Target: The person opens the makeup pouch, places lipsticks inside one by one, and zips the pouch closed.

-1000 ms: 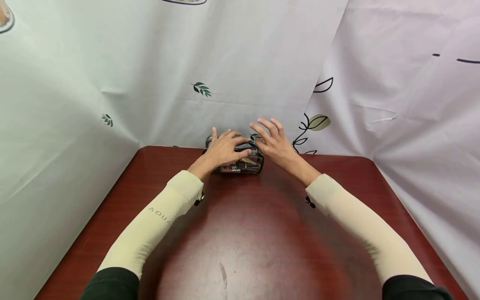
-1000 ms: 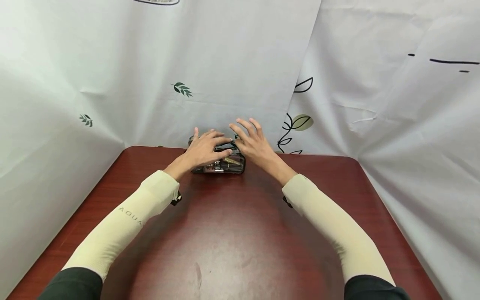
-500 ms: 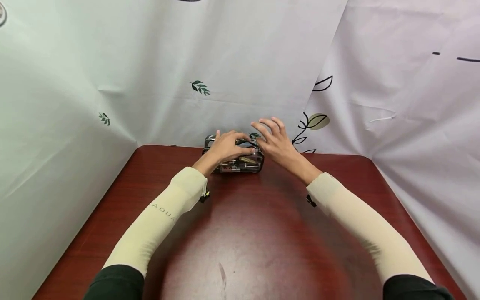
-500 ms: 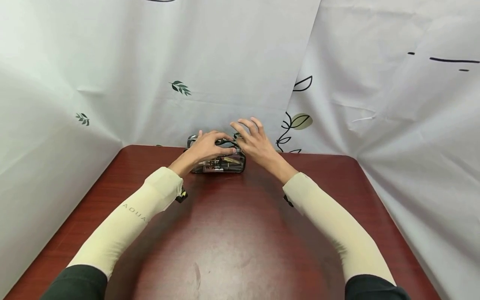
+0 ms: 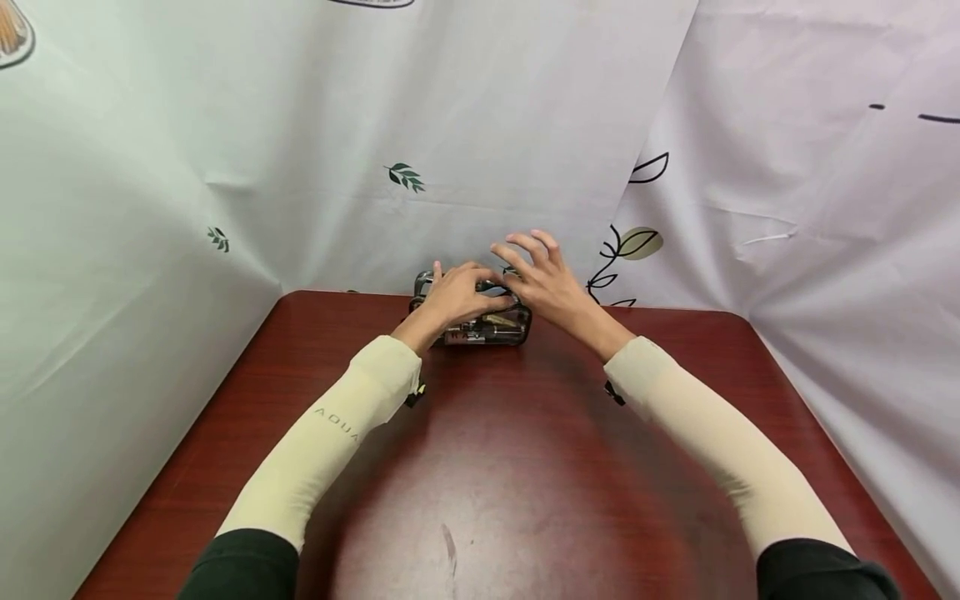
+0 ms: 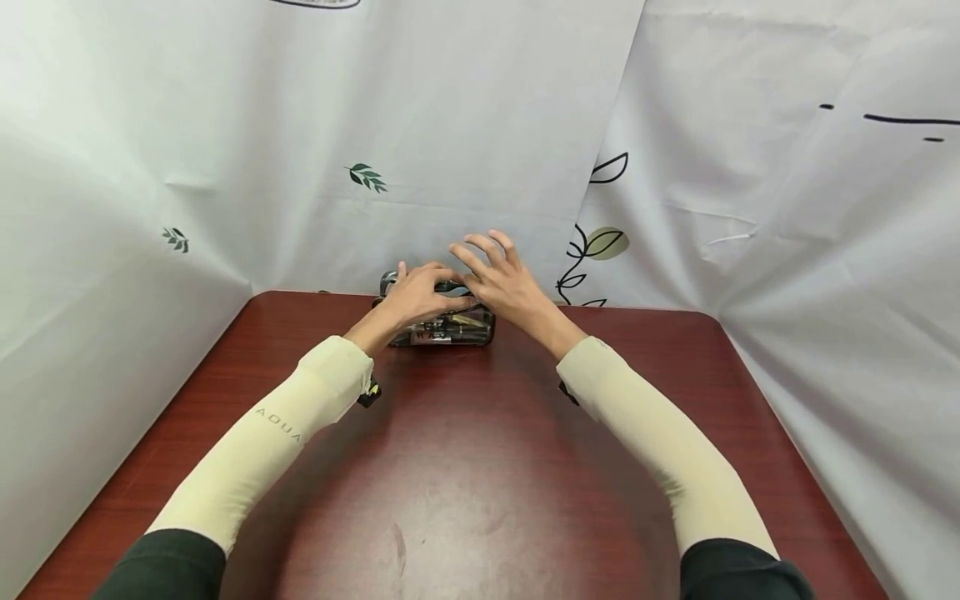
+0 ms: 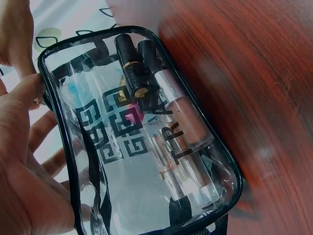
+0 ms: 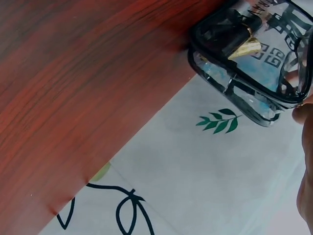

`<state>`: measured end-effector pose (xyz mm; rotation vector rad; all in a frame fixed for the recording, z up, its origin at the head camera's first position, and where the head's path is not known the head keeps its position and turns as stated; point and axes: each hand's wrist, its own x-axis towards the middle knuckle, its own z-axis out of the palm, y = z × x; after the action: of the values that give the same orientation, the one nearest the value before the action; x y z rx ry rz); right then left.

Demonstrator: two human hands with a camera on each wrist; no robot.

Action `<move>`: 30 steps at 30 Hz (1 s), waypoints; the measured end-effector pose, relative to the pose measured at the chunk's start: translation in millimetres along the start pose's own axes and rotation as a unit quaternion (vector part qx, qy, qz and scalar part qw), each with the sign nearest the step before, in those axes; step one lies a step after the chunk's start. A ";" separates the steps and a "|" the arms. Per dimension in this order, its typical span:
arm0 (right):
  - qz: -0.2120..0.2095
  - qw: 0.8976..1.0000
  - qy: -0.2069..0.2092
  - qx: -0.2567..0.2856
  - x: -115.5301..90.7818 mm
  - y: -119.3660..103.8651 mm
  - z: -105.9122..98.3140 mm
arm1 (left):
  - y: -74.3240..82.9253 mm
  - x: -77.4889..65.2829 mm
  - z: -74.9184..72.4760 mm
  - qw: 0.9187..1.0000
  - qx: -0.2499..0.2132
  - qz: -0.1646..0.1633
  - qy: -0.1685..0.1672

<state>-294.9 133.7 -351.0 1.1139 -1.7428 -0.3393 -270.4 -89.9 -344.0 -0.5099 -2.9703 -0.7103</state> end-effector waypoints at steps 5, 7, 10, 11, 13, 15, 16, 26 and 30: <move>0.013 1.000 0.018 0.018 -5.8 -1.4 1.1 | -2.4 -1.7 2.9 1.000 0.009 0.006 -0.001; 0.028 0.999 0.029 0.035 -11.3 -2.1 1.7 | -3.0 -2.3 4.6 1.000 0.018 0.013 -0.001; 0.054 0.996 0.031 0.066 -18.6 -3.2 2.0 | -3.6 -3.0 6.0 0.999 0.030 0.021 0.002; 0.062 0.995 0.027 0.077 -20.3 -3.6 1.8 | -3.8 -3.0 6.2 0.999 0.030 0.023 0.003; 0.077 0.993 0.022 0.092 -22.3 -4.4 2.0 | -4.4 -2.7 5.6 0.999 0.026 0.025 0.005; 0.089 0.991 0.020 0.103 -22.1 -5.0 2.3 | -6.1 -2.0 4.6 1.000 0.018 0.024 0.004; 0.093 0.990 0.021 0.106 -22.2 -5.4 2.9 | -9.5 1.0 6.3 1.000 0.018 0.024 0.004; 0.045 0.996 0.051 0.054 -10.9 -3.4 6.3 | -21.9 13.1 10.7 1.000 -0.001 0.001 -0.013; 0.024 0.998 0.051 0.038 -5.1 -1.6 8.1 | -16.5 9.1 7.4 1.000 0.004 0.003 -0.014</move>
<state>-300.5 134.8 -358.8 1.1222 -1.7012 -0.1850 -284.1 -97.7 -356.7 -0.5332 -2.9955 -0.6966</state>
